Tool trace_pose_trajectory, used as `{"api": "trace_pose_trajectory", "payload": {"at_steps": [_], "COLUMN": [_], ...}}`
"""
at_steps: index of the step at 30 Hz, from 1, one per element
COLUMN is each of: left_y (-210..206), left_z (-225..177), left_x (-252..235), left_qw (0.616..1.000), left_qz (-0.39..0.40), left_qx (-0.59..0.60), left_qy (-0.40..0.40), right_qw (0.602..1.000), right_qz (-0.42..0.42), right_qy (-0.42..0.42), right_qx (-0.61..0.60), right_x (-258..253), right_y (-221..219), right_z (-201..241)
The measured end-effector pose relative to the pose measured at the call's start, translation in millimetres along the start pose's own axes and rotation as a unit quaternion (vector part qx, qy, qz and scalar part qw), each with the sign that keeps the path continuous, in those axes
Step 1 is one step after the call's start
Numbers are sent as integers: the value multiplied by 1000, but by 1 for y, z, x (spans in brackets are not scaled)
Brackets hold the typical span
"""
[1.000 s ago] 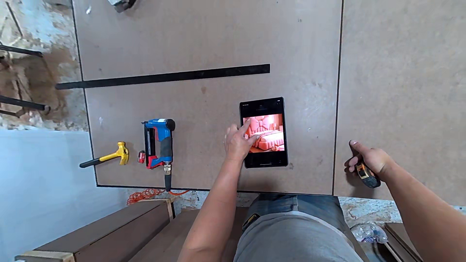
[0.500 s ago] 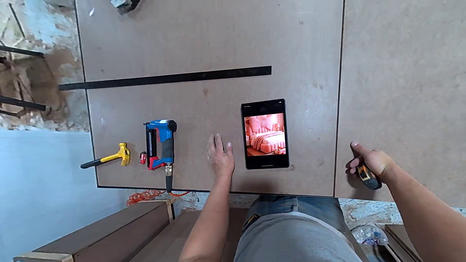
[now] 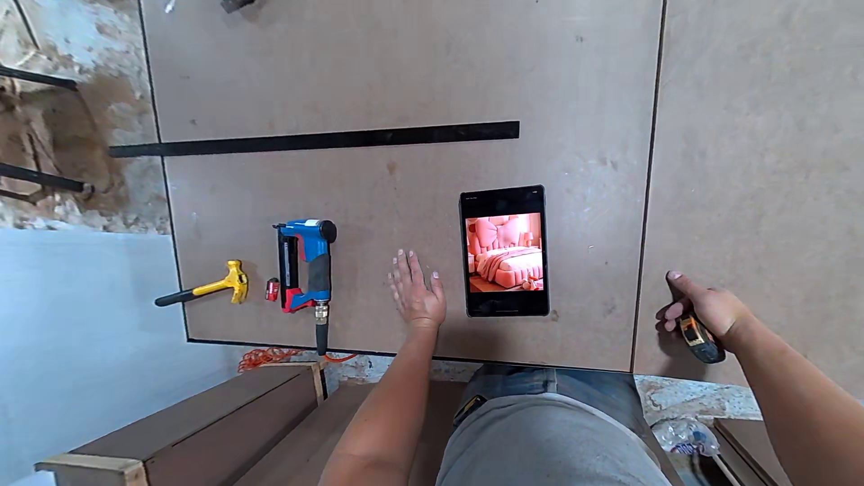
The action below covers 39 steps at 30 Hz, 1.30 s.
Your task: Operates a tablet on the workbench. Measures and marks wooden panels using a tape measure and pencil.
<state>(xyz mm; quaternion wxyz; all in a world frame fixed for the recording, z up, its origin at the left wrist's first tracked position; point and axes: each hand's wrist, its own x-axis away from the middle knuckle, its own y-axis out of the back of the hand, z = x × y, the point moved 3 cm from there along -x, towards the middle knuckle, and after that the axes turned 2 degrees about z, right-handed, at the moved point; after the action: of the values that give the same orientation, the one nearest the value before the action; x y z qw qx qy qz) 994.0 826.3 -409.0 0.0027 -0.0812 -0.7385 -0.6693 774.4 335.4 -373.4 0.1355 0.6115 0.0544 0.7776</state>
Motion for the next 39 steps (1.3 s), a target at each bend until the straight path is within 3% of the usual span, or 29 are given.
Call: {"api": "trace_pose_trajectory", "payload": {"at_steps": [39], "left_y": [-3], "left_z": [0], "left_x": [-1], "left_qw": [1000], "left_qz": [-9], "left_qx": [-18], "left_qy": [-10], "right_qw": [1000], "right_qz": [-4], "right_qy": [-5], "right_qx": [-23], "right_x": [-3], "right_y": [1], "right_z": [-3]}}
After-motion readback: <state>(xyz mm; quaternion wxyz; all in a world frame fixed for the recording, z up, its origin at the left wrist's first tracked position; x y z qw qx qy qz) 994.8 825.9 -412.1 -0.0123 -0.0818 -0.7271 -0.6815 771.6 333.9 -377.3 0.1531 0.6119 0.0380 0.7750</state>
